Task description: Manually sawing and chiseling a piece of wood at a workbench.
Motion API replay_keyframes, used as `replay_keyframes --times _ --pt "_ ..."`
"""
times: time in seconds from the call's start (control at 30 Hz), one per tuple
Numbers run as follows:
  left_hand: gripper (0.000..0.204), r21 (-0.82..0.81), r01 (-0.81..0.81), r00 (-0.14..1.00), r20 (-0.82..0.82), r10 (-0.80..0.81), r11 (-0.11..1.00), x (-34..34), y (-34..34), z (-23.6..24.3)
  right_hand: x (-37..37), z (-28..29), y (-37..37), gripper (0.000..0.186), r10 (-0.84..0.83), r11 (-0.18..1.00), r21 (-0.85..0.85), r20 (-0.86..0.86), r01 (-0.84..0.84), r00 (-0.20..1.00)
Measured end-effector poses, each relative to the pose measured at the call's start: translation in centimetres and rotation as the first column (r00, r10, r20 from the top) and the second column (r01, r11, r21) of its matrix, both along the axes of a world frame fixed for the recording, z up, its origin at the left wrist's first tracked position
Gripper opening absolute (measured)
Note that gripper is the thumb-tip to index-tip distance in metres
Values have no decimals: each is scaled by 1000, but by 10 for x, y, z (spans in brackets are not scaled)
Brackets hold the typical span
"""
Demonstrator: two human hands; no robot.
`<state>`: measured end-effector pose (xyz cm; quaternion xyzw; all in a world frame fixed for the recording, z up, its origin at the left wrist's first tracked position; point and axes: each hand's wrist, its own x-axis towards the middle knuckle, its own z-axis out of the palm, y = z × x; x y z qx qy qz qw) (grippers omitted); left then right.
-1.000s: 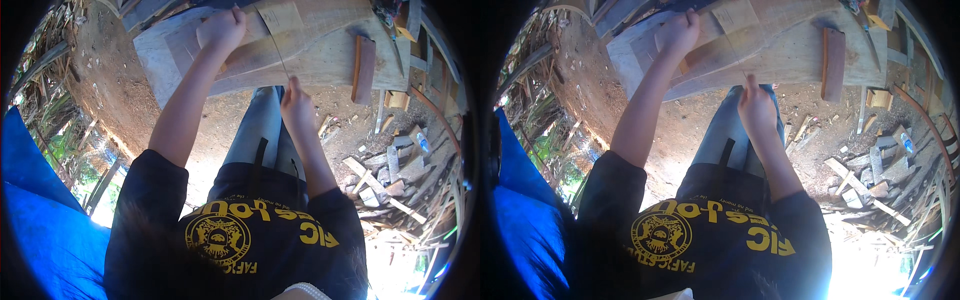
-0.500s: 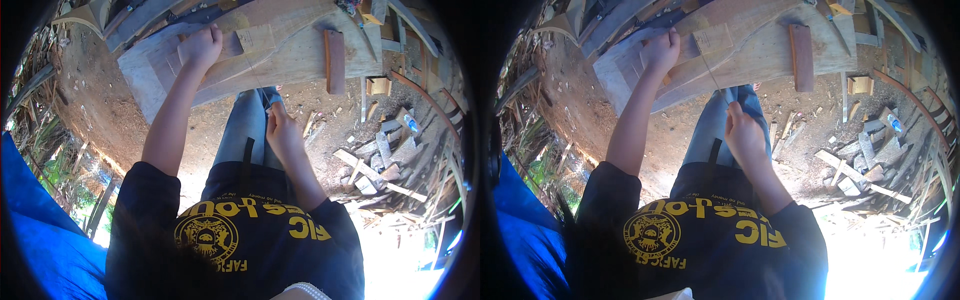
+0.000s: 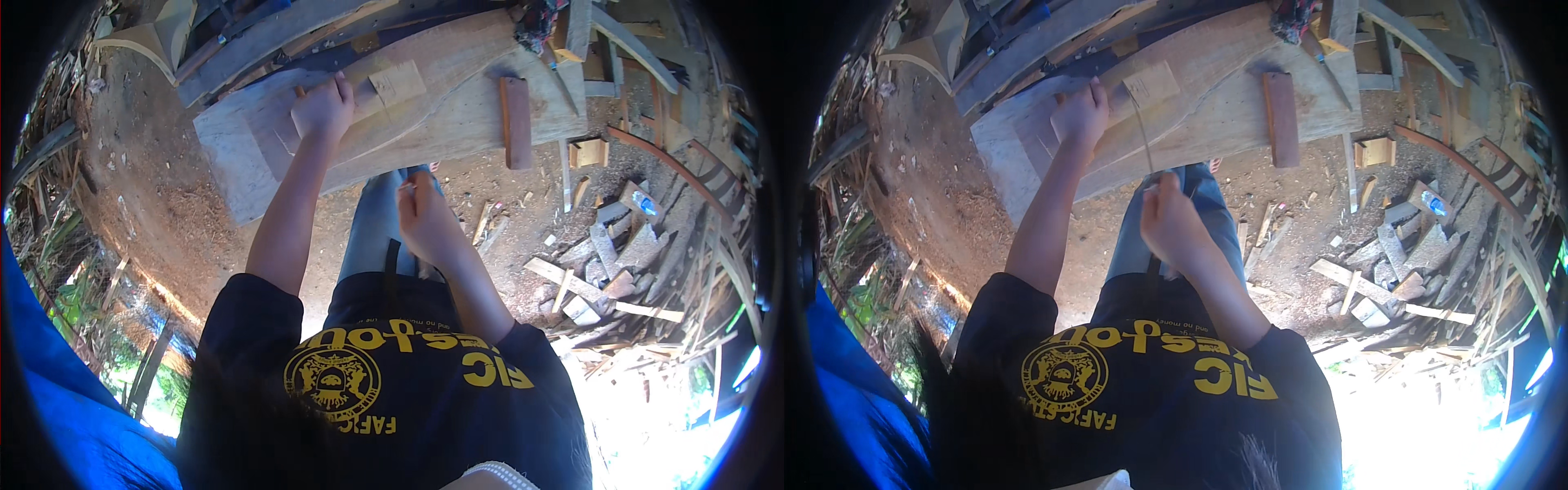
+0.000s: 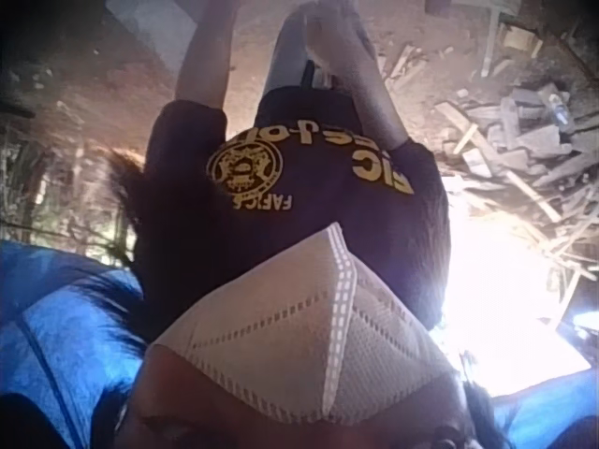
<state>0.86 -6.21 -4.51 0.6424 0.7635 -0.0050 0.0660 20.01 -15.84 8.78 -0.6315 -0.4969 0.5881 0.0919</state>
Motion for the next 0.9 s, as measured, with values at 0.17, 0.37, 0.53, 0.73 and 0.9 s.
replay_keyframes --times 0.17,0.37,0.53,0.73,0.9 --pt "40 322 121 992 -71 -104 939 2 -8 -3 19 53 41 18 -537 722 -654 -325 226 779" --pt "26 382 344 939 -150 -310 857 9 -32 1 33 77 76 21 -988 97 -946 -128 -309 83" --pt "18 476 353 931 -96 -352 806 11 -33 3 -20 92 80 18 -974 47 -954 21 -296 -225" --pt "23 303 352 905 131 -405 885 5 -56 14 -40 122 91 11 -961 117 -951 -36 -287 -273" --pt "31 402 653 741 -162 -652 642 2 -75 30 26 128 76 8 -964 50 -919 59 -392 -260"
